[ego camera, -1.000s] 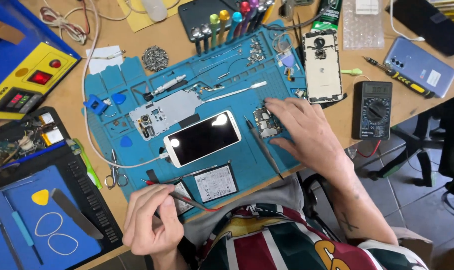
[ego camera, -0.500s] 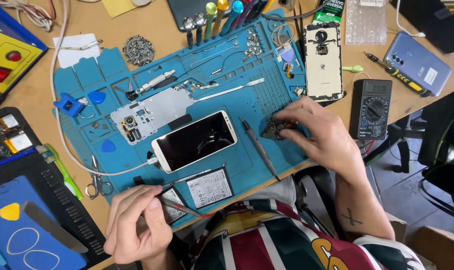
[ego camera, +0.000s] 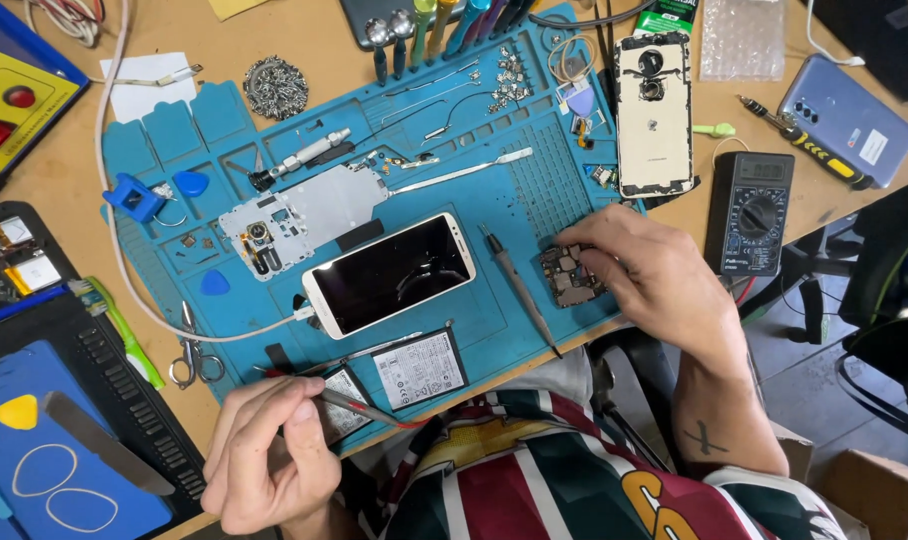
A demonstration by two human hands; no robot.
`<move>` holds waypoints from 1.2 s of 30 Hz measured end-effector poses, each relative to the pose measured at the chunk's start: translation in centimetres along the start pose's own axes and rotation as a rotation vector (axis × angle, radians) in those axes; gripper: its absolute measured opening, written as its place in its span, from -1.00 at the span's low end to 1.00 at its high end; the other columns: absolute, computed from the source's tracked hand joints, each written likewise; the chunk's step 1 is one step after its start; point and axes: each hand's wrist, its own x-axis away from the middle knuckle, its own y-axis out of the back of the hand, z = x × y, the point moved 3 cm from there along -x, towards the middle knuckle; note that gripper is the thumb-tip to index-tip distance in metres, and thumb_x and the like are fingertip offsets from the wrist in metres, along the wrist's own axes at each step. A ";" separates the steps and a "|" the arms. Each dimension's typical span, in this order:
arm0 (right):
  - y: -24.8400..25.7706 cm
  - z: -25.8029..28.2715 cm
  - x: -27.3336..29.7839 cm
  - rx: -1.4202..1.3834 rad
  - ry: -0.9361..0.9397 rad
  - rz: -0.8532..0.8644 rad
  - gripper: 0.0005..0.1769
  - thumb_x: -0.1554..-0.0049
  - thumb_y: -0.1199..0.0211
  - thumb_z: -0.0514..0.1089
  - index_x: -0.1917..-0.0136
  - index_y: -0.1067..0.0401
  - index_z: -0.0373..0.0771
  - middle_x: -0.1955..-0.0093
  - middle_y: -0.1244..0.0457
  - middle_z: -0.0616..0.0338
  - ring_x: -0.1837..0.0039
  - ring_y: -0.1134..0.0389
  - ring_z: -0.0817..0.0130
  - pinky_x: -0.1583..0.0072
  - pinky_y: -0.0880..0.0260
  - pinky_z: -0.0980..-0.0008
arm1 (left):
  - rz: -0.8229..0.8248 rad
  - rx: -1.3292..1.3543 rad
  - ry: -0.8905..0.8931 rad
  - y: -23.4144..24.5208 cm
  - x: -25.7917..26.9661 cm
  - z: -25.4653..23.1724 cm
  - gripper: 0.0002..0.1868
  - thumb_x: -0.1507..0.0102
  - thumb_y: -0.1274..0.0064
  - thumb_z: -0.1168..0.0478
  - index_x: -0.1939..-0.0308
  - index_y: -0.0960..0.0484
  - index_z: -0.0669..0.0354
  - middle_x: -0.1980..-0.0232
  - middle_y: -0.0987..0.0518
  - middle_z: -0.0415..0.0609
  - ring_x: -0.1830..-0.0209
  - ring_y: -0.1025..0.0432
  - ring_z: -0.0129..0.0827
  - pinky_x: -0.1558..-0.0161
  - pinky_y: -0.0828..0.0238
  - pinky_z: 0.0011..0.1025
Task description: Reassembling a smartphone by connecting the motherboard, battery, and testing the display functionality.
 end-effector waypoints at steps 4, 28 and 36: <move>-0.9 -0.3 0.4 0.067 -0.069 0.022 -0.73 -0.41 -0.20 -0.30 -0.33 -0.58 -0.24 -0.17 -0.43 0.09 -0.12 -0.53 0.13 -0.15 -0.48 0.18 | 0.016 0.004 0.000 0.1 -0.1 0.0 -0.80 -0.51 -0.01 0.40 0.14 -0.62 0.55 0.32 -0.67 0.36 0.38 -0.58 0.08 0.26 -0.58 -0.16; -4.0 4.6 4.3 0.112 0.093 -0.166 -0.74 -0.43 -0.34 -0.25 -0.36 -0.59 -0.28 -0.25 -0.44 0.04 -0.22 -0.50 0.08 -0.16 -0.48 0.15 | -0.193 -0.027 -0.082 1.8 2.8 -0.1 -0.86 -0.46 -0.06 0.43 0.15 -0.64 0.51 0.50 -0.58 0.19 0.51 -0.53 -0.10 0.41 -0.43 -0.33; -4.9 4.8 6.0 0.127 0.200 -0.337 -0.83 -0.34 -0.43 -0.26 -0.17 -0.71 -0.06 0.06 -0.48 0.26 0.04 -0.53 0.13 -0.09 -0.54 0.16 | -0.238 0.067 -0.171 0.8 4.3 1.6 -0.88 -0.42 -0.22 0.45 0.19 -0.78 0.50 0.55 -0.46 0.03 0.59 -0.30 -0.18 0.44 -0.38 -0.26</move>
